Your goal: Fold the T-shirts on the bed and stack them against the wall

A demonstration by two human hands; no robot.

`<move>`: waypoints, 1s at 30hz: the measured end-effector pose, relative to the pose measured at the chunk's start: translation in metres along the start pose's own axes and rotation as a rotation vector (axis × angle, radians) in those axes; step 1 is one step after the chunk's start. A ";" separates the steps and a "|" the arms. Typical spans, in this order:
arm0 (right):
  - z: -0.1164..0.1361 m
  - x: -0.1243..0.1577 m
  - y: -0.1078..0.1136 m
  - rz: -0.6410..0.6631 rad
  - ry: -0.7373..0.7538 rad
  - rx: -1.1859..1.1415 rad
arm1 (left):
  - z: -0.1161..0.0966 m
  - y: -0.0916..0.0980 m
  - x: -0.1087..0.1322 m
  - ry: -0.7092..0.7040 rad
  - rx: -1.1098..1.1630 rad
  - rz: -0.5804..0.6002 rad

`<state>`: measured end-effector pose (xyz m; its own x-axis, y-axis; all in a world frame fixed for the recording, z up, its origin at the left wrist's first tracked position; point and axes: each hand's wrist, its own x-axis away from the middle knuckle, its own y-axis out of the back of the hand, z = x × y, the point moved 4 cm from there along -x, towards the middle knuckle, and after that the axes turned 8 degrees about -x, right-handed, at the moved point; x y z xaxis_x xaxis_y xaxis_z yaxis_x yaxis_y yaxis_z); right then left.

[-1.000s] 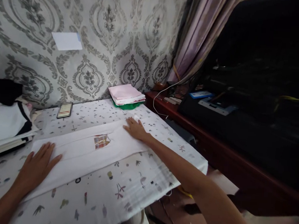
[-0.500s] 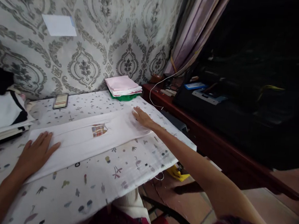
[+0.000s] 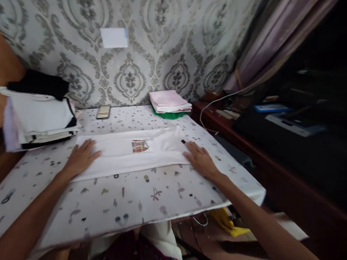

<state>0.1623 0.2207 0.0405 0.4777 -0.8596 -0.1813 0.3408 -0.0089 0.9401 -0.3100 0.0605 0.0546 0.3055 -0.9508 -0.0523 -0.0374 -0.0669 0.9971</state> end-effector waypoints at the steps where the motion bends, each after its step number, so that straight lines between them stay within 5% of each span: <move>1: 0.002 0.001 0.002 -0.046 0.018 -0.016 | 0.002 0.004 0.001 0.013 0.083 -0.024; 5: 0.039 0.009 0.008 -0.210 0.243 -0.107 | 0.029 0.024 0.003 0.158 0.495 -0.199; 9: 0.122 0.016 0.000 -0.081 0.517 -0.241 | 0.057 0.035 0.008 0.217 0.503 -0.317; 15: 0.253 0.010 -0.027 0.230 0.800 -0.370 | 0.027 0.014 0.043 -0.120 0.118 -0.183; 18: 0.295 0.007 -0.039 0.305 0.838 -0.332 | 0.014 -0.003 0.066 -0.198 0.020 -0.041; 21: 0.327 0.007 -0.052 0.331 0.891 -0.314 | 0.021 -0.003 0.071 -0.206 0.104 -0.031; 24: 0.354 0.007 -0.065 0.309 0.932 -0.258 | 0.046 0.014 0.050 -0.093 0.249 -0.104; 28: 0.387 0.004 -0.076 0.243 0.963 -0.159 | 0.081 0.028 -0.006 0.227 0.265 -0.099; 30: 0.400 0.002 -0.077 0.229 0.954 -0.142 | 0.088 0.029 -0.032 0.277 0.265 -0.085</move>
<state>-0.1869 0.0158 0.0833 0.9749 -0.0608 -0.2143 0.2225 0.2208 0.9496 -0.4045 0.0622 0.0803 0.5621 -0.8231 -0.0808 -0.2343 -0.2522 0.9389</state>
